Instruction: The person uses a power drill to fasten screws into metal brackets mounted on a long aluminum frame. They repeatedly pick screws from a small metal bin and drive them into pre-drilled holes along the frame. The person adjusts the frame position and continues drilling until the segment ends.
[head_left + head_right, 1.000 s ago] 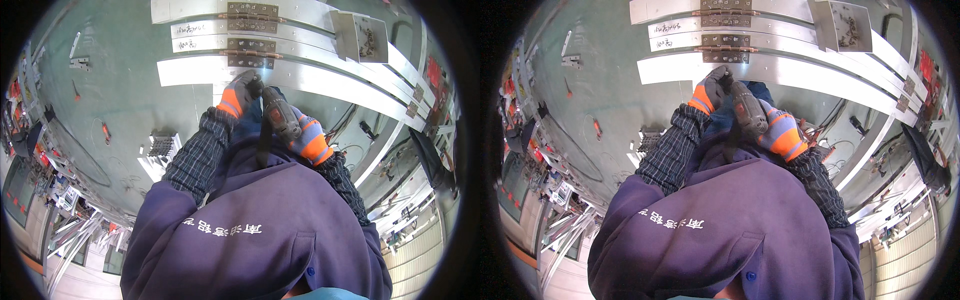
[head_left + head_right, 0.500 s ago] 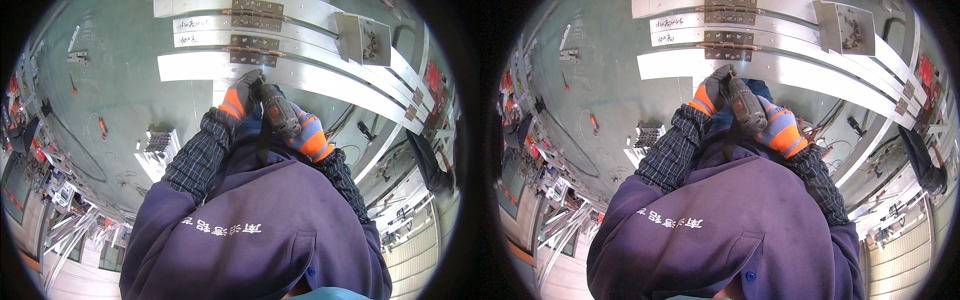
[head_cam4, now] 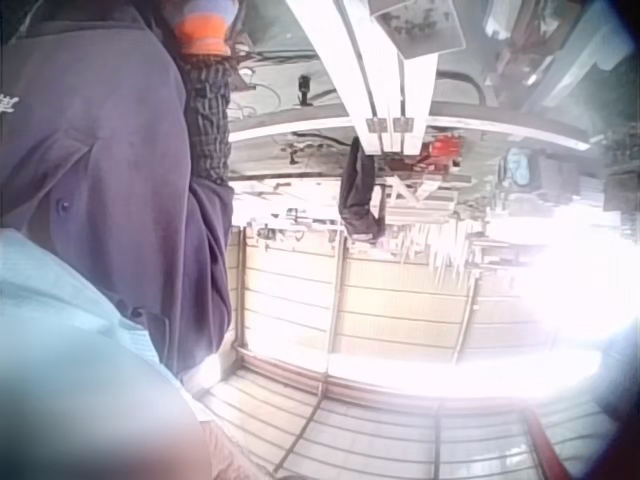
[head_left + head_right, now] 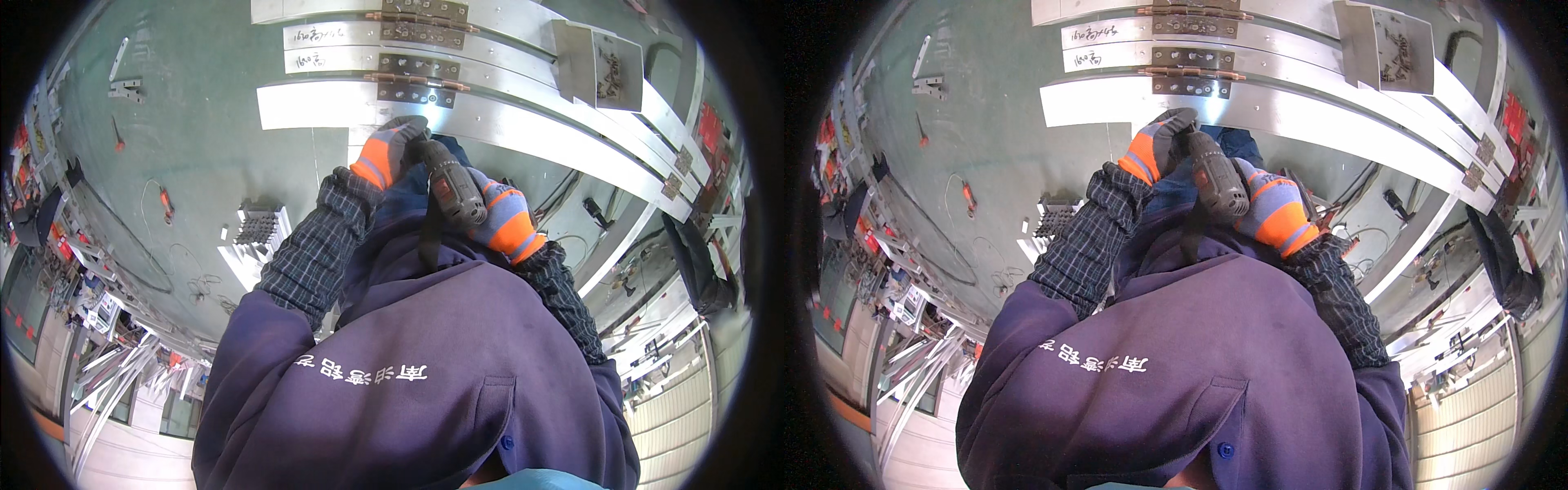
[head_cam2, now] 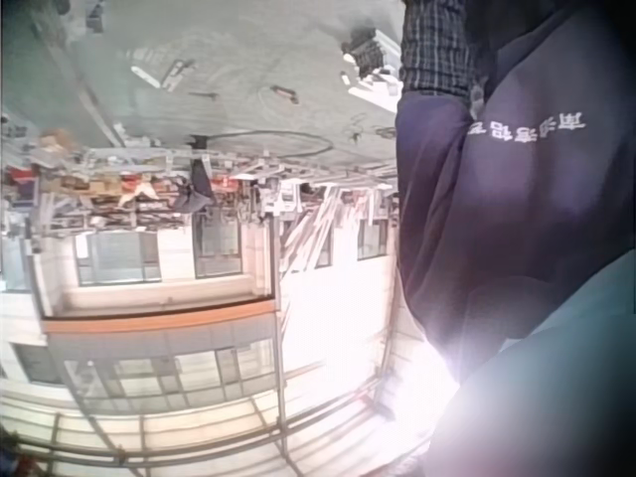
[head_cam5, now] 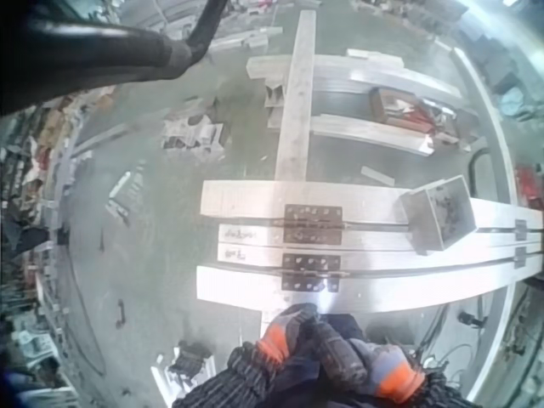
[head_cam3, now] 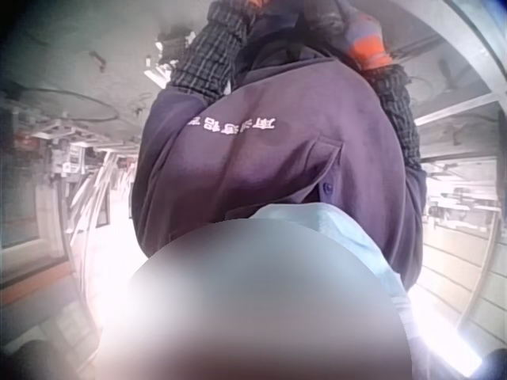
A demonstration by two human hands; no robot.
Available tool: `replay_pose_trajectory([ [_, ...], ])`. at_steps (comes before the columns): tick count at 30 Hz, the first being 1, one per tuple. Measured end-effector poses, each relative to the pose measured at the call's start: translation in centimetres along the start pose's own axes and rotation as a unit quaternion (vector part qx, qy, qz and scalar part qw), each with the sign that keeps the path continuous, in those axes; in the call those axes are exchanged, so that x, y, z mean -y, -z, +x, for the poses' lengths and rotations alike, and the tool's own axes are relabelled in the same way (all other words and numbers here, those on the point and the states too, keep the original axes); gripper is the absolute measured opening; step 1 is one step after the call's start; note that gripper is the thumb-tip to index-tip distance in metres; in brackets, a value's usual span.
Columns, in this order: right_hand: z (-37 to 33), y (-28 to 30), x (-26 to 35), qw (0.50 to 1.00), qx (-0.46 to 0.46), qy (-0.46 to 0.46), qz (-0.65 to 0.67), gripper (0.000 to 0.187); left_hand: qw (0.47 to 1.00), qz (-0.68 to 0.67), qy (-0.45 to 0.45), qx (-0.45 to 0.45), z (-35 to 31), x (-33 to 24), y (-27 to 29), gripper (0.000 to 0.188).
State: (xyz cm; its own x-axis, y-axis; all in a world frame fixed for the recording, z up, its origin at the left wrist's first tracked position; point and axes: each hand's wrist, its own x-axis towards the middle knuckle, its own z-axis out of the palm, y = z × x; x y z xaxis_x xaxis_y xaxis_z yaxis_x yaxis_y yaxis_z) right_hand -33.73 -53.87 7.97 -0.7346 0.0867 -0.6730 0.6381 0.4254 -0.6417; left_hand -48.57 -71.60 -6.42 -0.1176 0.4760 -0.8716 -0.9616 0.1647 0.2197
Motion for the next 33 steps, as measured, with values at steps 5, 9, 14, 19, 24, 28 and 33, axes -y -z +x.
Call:
replay_pose_trajectory([
  [5,1.3,-0.6,0.3,0.999,-0.006,-0.032,0.001,0.065,0.962,0.198,-0.175,0.068,0.8,0.9,0.4,0.032],
  [9,3.3,-1.2,0.6,0.994,0.006,-0.093,-0.049,0.065,0.796,0.523,-0.304,0.02,2.7,1.5,1.7,0.034],
  [14,5.4,-1.6,1.2,0.986,0.013,-0.139,-0.087,0.06,0.99,0.058,-0.081,0.096,5.4,2.3,2.3,0.033],
  [19,6.3,-1.4,1.5,0.984,0.012,-0.154,-0.091,0.055,0.972,0.155,-0.152,0.09,5.5,2.2,2.2,0.031],
  [24,6.9,-1.3,1.6,0.98,0.024,-0.164,-0.109,0.053,0.921,0.307,-0.23,0.065,4.2,1.5,1.6,0.032],
  [28,7.1,-1.3,1.7,0.979,0.024,-0.166,-0.112,0.053,0.925,0.318,-0.201,0.057,3.6,0.4,1.0,0.033],
  [33,7.2,-1.3,1.7,0.979,0.027,-0.168,-0.111,0.054,0.951,0.246,-0.18,0.059,4.1,0.9,1.0,0.033],
])
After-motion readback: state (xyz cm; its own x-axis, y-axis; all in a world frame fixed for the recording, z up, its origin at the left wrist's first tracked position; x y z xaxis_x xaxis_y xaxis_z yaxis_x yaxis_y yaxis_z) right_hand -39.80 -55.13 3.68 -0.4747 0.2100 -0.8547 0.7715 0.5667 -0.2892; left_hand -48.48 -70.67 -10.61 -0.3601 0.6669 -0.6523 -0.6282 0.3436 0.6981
